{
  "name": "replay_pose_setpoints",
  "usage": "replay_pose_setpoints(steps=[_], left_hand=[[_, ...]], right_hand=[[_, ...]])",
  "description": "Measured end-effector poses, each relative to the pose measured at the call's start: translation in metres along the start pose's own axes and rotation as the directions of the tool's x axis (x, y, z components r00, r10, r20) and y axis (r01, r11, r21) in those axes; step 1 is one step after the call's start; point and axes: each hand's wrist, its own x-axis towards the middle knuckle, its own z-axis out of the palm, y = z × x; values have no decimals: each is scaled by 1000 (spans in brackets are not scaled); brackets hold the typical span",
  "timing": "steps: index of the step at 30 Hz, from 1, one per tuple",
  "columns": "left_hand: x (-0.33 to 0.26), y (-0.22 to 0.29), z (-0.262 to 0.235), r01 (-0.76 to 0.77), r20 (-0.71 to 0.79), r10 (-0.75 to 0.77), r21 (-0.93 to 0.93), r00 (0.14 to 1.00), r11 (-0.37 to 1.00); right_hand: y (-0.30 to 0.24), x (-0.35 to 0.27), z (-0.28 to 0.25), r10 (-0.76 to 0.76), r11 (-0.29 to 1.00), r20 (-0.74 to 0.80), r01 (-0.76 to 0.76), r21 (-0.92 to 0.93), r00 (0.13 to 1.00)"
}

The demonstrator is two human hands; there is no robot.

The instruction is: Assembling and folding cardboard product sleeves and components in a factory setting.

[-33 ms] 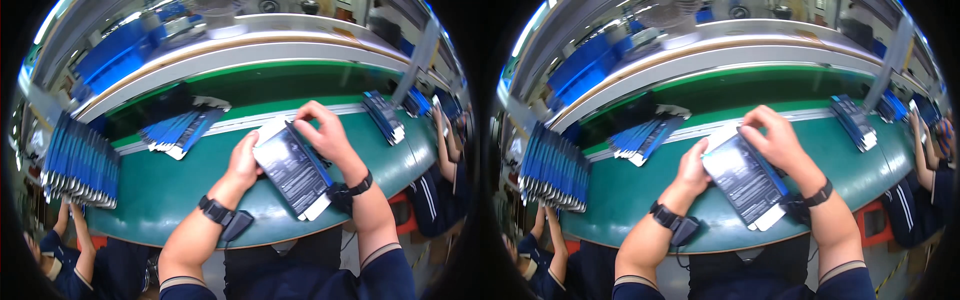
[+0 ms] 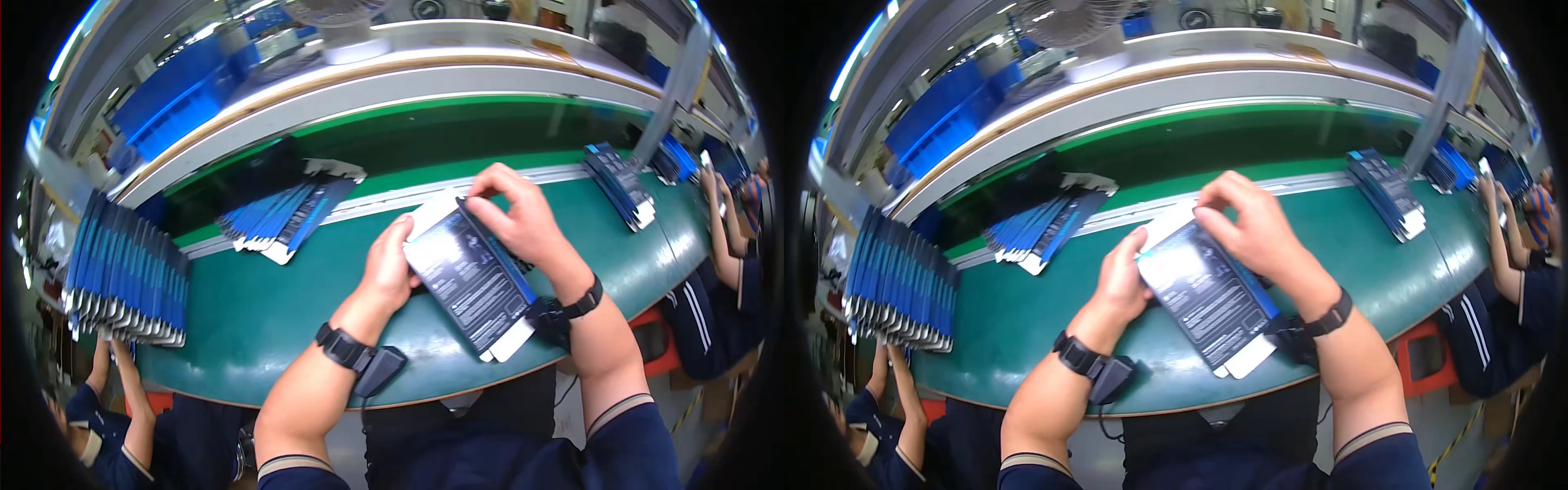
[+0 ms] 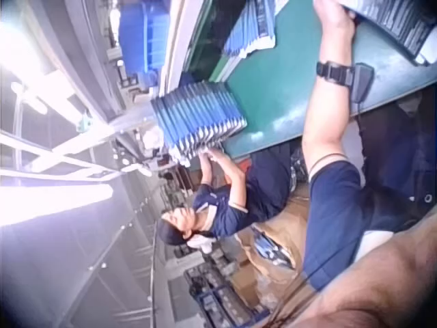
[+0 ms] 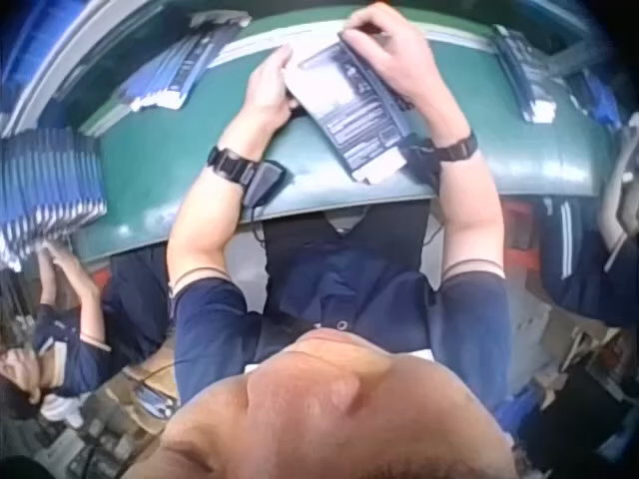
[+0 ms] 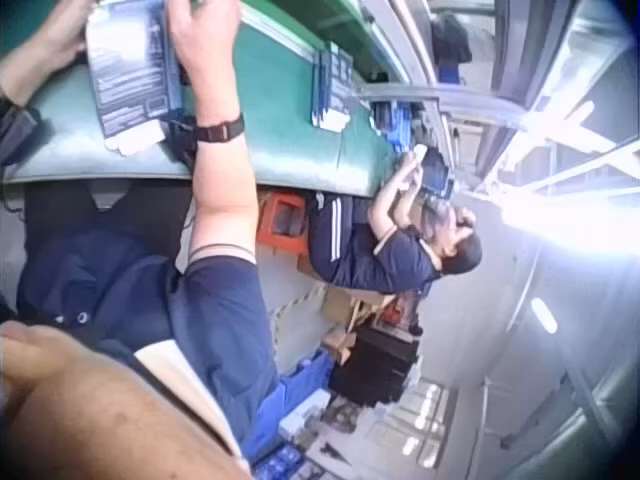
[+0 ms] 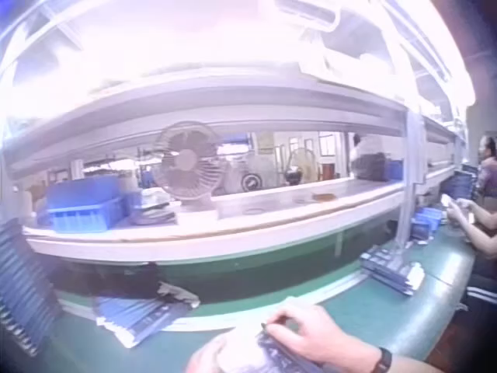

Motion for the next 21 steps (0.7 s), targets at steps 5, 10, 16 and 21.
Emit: replay_pose_setpoints(steps=[5, 10, 16, 21], left_hand=[[-6, -3, 10, 8, 32, -9, 31, 999, 999], [-12, -8, 18, -18, 65, 13, 79, 998, 997], [-16, -10, 21, -66, 79, 55, 142, 995, 988], [-16, -11, 18, -91, 106, 73, 180, 992, 980]], right_hand=[[0, -7, 9, -2, 1000, 84, 3, -10, 996], [5, -11, 20, 1, 995, 92, 8, -95, 996], [7, -11, 21, 8, 986, 70, 3, -166, 998], [3, -9, 19, -9, 976, 64, 23, -215, 998]])
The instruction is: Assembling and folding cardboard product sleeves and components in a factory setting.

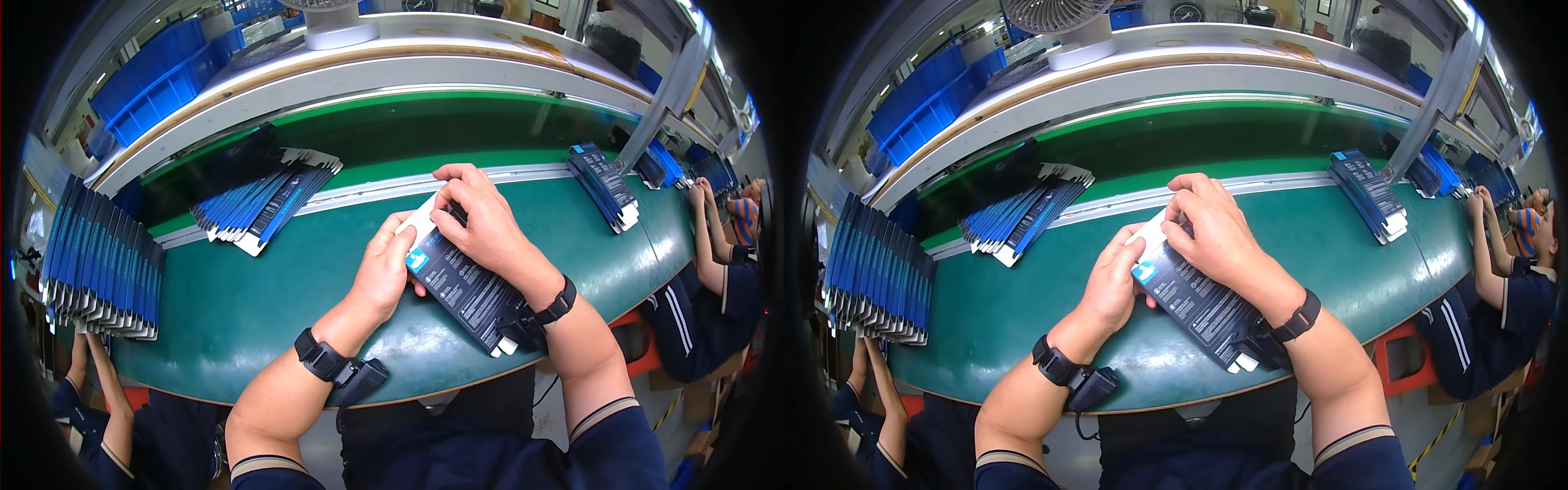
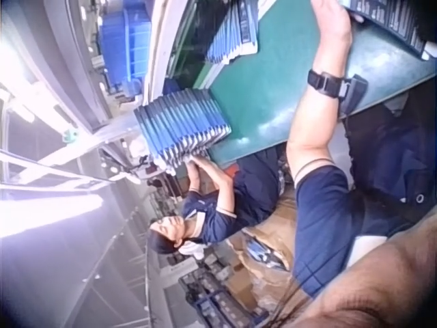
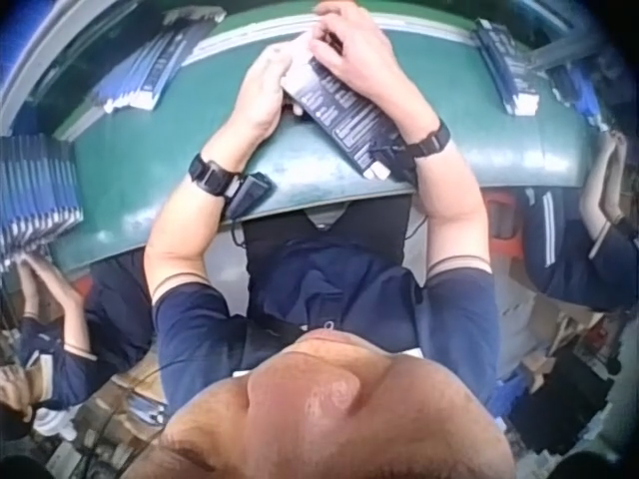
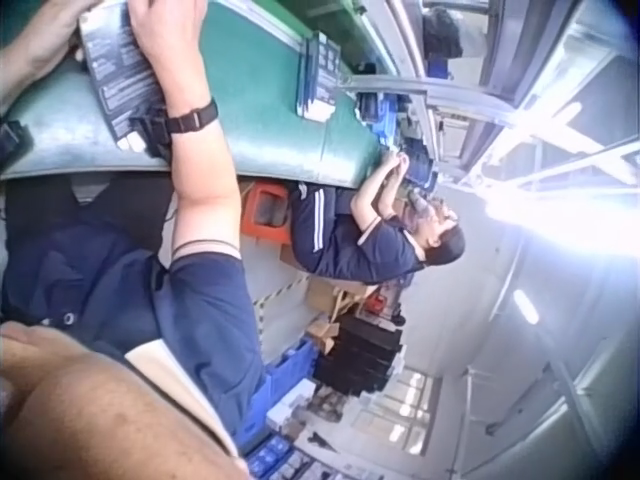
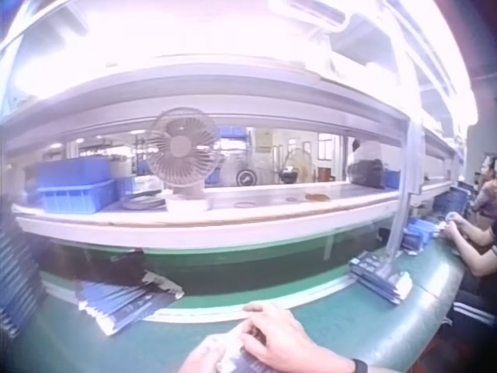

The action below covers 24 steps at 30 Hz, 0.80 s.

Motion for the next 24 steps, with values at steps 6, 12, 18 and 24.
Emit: replay_pose_setpoints(steps=[6, 12, 18, 24], left_hand=[[0, -1, -1, -21, -10, 21, 43, 1000, 999], [1, -1, 0, -44, -38, 47, 72, 998, 996], [0, -3, -1, -69, -58, 78, 140, 995, 988], [-3, -3, 1, -85, -70, 100, 191, 993, 978]], right_hand=[[-2, 0, -1, -35, 999, 23, 36, -37, 999], [-1, -1, 0, -7, 1000, 49, 7, -7, 999], [-4, 0, 2, 27, 999, 17, -28, 29, 999], [-5, -2, 6, 51, 997, 25, -53, 54, 998]])
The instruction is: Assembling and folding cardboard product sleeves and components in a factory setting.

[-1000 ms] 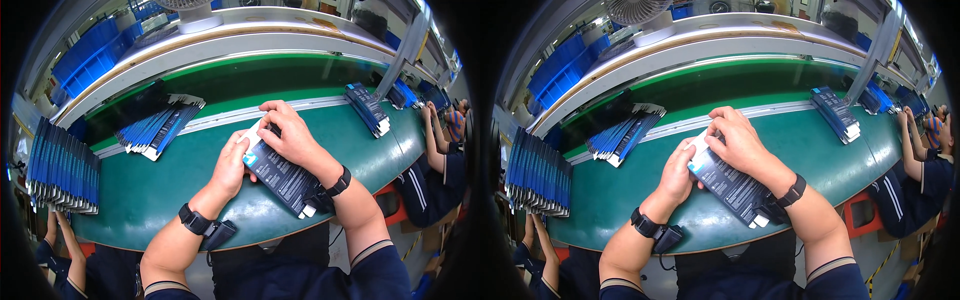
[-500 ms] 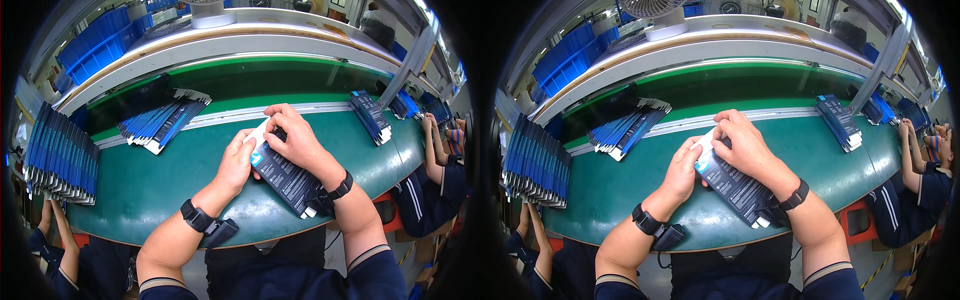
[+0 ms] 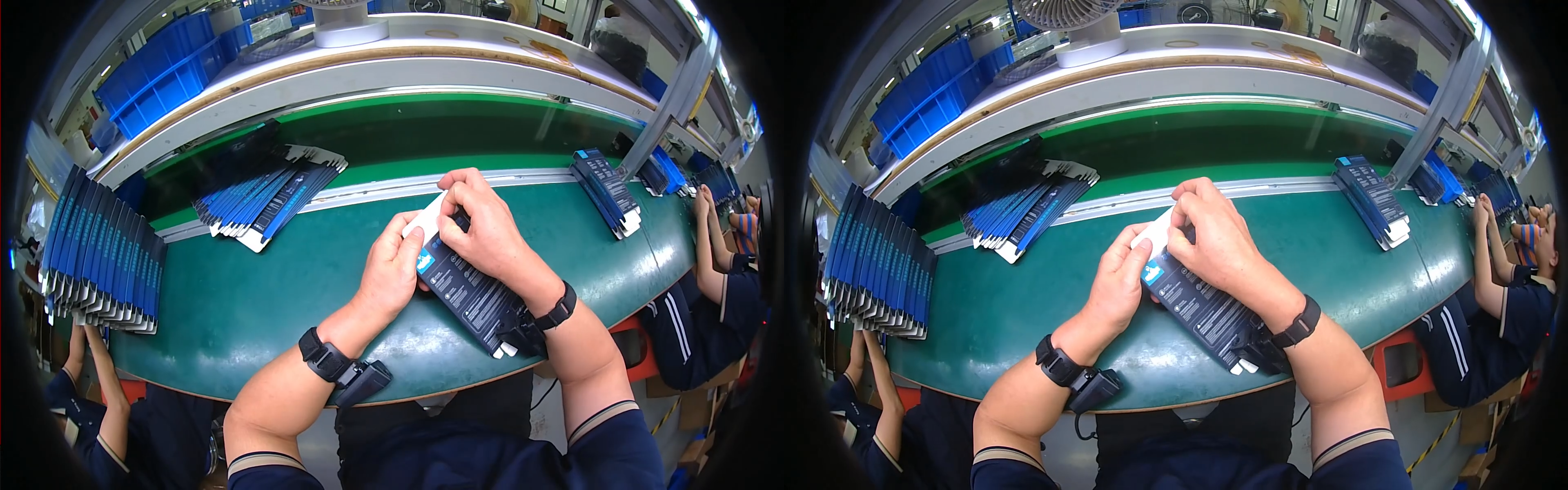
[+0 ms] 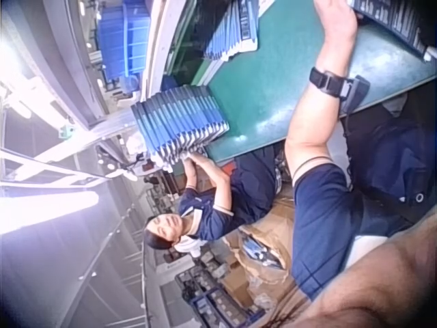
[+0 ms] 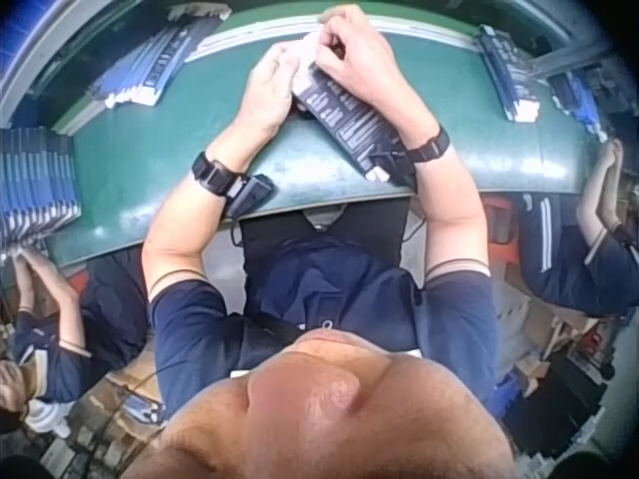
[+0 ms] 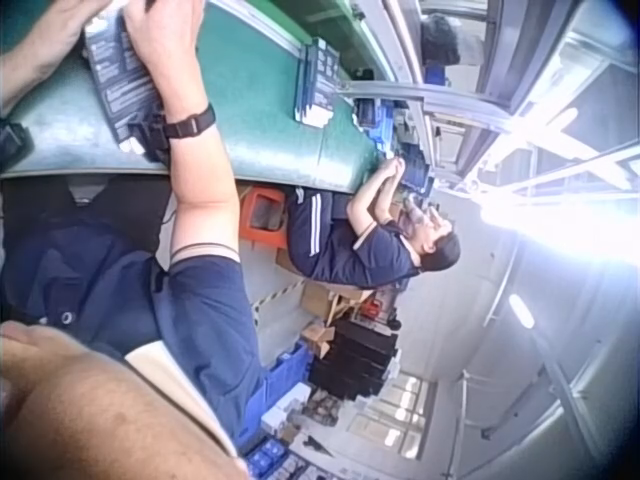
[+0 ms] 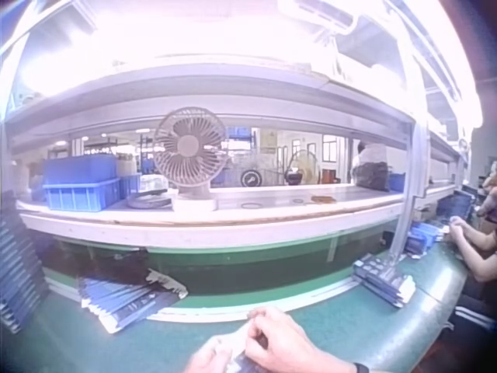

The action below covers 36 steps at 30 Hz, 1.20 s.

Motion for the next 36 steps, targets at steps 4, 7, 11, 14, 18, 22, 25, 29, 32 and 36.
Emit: replay_pose_setpoints(steps=[4, 7, 11, 14, 18, 22, 25, 29, 32, 36], left_hand=[[0, 5, 1, -71, 50, 74, -59, 996, 996], [2, 3, -4, 11, 82, 11, -260, 997, 966], [6, 11, -3, 167, 119, -122, -517, 985, 840], [13, 11, -6, 157, 189, -80, -442, 979, 883], [11, 2, -7, 122, 189, -57, -351, 980, 929], [7, 0, -6, 79, 228, 2, -344, 974, 936], [6, 5, -8, 31, 216, 47, -344, 975, 939], [10, 12, -8, 22, 99, 23, -434, 995, 901], [14, 8, -17, 5, 78, 28, -394, 997, 919], [13, 25, -8, 46, 104, -5, -402, 995, 914]], right_hand=[[-4, -1, -2, 11, 998, -77, -6, 69, 997], [-2, -2, -3, 11, 995, -58, -5, 97, 998], [-1, -2, -1, -47, 981, -60, 58, 184, 997], [-7, 4, -6, -43, 981, -59, 53, 185, 997], [-8, 1, -3, -57, 971, -32, 63, 230, 998], [-2, -2, -1, -42, 969, 20, 36, 246, 999], [0, 0, -2, -77, 955, -20, 79, 287, 997], [-1, 2, -9, 220, 847, 148, -264, 461, 964], [2, 2, -8, 234, 803, 173, -291, 520, 957], [-4, 2, -11, 193, 785, 246, -300, 542, 950]])
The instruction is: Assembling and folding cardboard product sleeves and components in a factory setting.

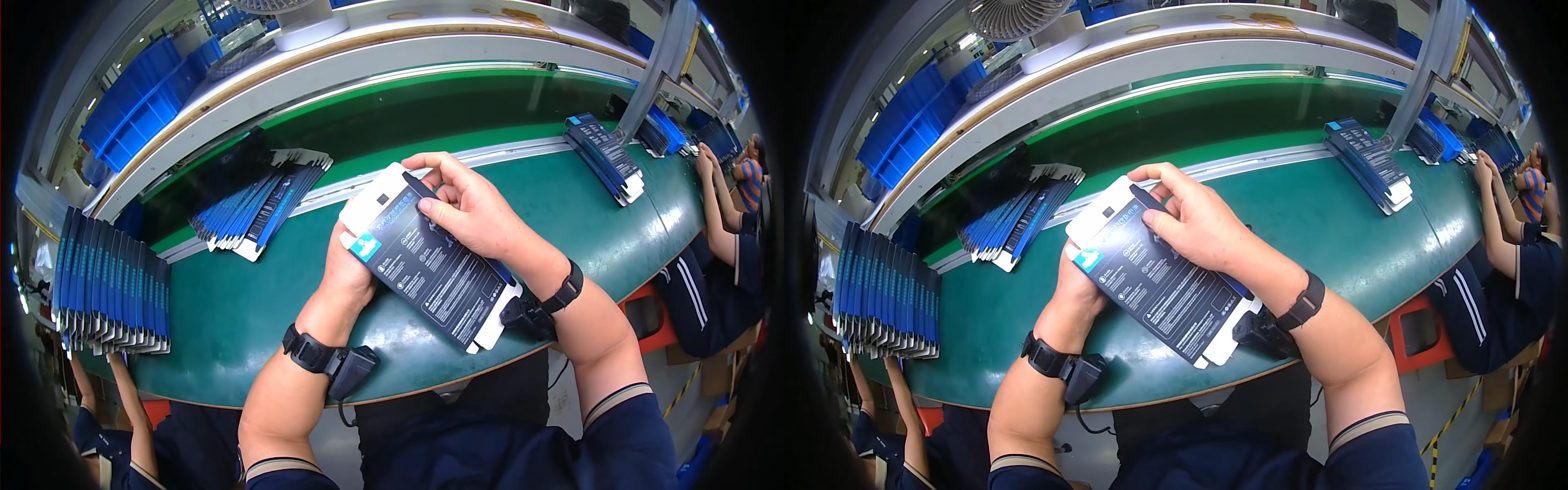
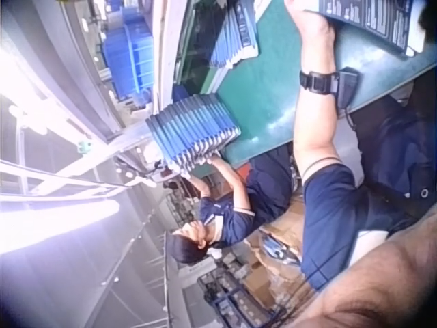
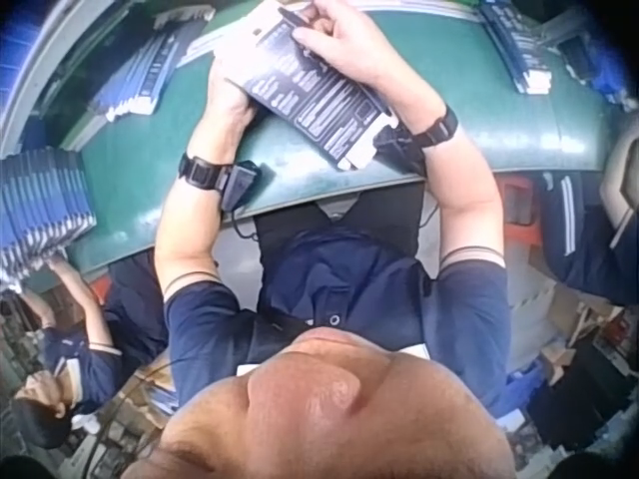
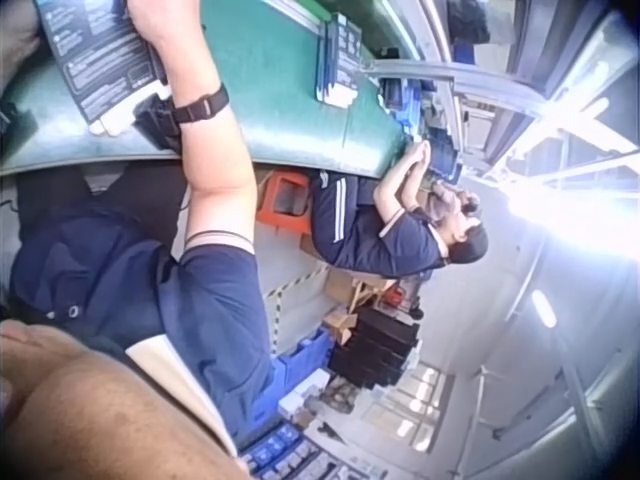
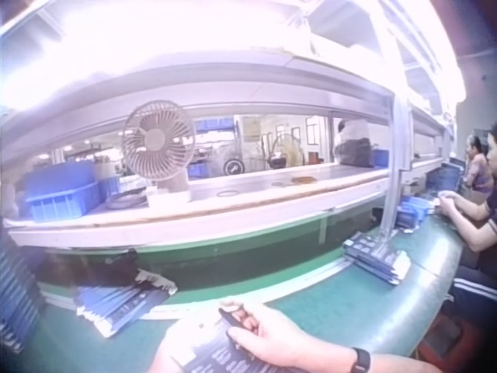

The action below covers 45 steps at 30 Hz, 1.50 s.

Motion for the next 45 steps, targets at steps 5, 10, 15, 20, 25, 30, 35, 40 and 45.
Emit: replay_pose_setpoints(steps=[5, 10, 15, 20, 25, 30, 35, 40, 45], left_hand=[[-3, -6, -9, 22, -26, -22, -3, 999, 1000], [-9, -17, -14, 86, 151, -89, 24, 985, 996], [-12, -16, 1, 154, 325, -140, -17, 935, 988], [-13, -15, 6, 246, 463, -193, -55, 865, 968], [-16, -11, 5, 275, 467, -238, -11, 852, 961], [-17, -6, 2, 299, 476, -249, -31, 843, 954], [-14, -2, 7, 255, 453, -189, -89, 871, 963], [-12, 2, 8, 205, 377, -154, -98, 913, 974], [-11, 2, 3, 229, 296, -178, -147, 938, 962]], right_hand=[[4, 3, 5, 14, 981, -26, -9, 194, 1000], [2, 5, 2, 66, 834, -151, 29, 551, 986], [4, 4, -1, 124, 744, -218, 54, 666, 968], [8, 5, 0, 115, 726, -266, 101, 680, 957], [5, 4, 0, 130, 750, -238, 61, 658, 963], [5, 4, -3, 129, 823, -188, 1, 567, 974], [12, 7, -2, 122, 794, -130, -18, 607, 984], [6, 5, 3, 182, 786, -82, -95, 611, 980], [15, 7, 2, 109, 792, -88, -33, 610, 990]])
